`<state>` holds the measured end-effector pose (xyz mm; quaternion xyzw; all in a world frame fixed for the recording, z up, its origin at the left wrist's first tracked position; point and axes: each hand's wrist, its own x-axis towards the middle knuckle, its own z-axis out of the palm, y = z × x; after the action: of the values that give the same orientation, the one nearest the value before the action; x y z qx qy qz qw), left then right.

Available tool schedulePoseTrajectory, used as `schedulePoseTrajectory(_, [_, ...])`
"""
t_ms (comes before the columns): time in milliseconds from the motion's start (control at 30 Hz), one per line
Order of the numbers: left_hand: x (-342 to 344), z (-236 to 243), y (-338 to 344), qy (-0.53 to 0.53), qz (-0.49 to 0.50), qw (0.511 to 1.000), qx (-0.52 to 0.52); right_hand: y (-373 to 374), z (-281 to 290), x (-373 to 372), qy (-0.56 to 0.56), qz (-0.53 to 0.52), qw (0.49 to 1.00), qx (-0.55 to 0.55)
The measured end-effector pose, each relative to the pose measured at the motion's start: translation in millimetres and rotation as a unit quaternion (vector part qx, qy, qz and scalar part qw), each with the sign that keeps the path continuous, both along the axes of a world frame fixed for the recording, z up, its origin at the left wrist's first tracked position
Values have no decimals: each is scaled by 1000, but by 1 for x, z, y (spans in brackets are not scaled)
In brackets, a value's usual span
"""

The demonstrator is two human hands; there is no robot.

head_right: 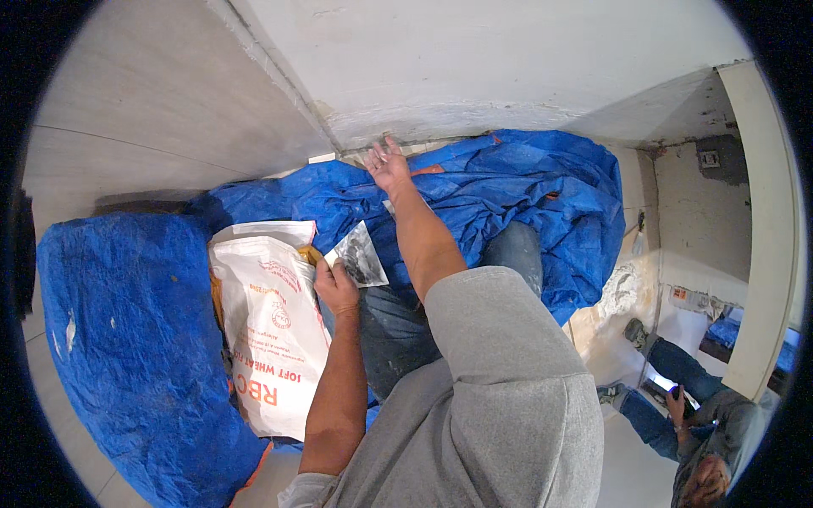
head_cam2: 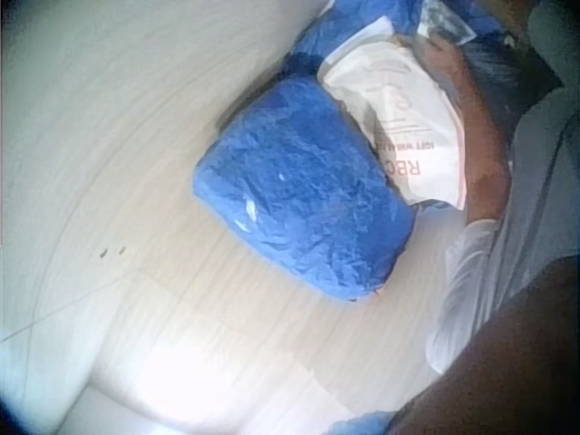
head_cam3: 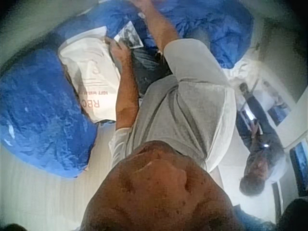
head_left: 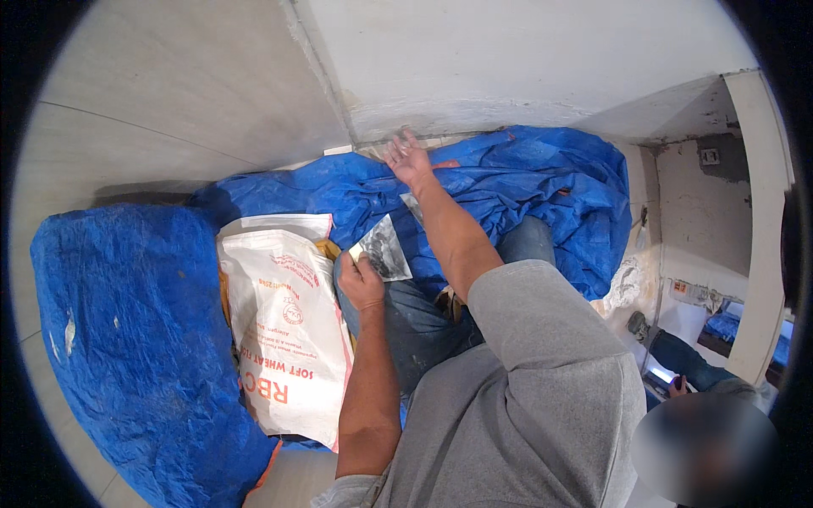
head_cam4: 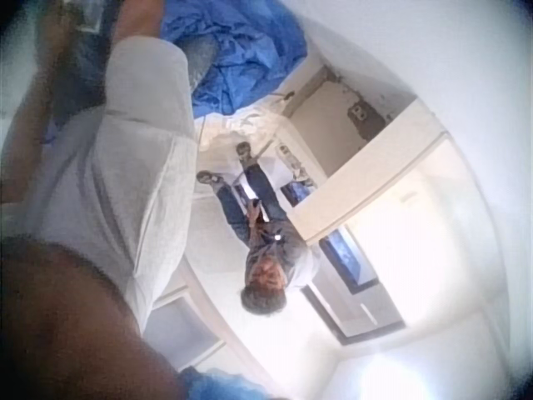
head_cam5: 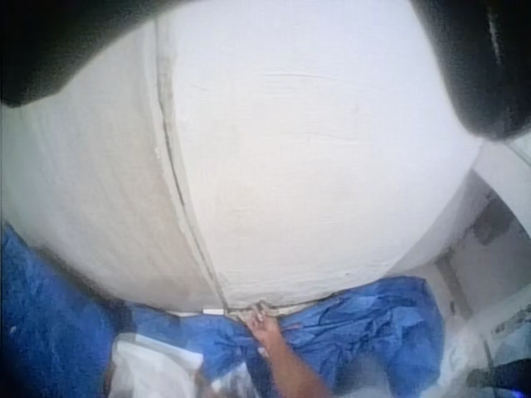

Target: The person spreads and scrapes plaster onto wall seams and surfaces using putty knives.

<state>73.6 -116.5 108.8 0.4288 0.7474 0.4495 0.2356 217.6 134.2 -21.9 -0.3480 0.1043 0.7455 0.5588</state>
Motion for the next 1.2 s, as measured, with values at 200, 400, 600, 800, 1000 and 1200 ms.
schedulePoseTrajectory(200, [0,5,1,0,-2,1000,0,0,4,-4,-10,-1,1000,16])
schedulePoseTrajectory(400, [-1,6,-1,-9,1,1000,-5,1,5,-8,-11,5,1000,4])
schedulePoseTrajectory(600, [4,9,4,3,-5,1000,-4,9,-4,6,-2,-6,1000,-17])
schedulePoseTrajectory(800, [-3,2,-3,4,7,1000,-24,-1,8,-16,-31,43,999,6])
schedulePoseTrajectory(1000, [-1,1,0,-5,-5,999,-37,0,3,-11,-33,-1,999,-32])
schedulePoseTrajectory(1200, [0,0,0,-9,-5,999,-39,17,-2,-3,20,1,998,-57])
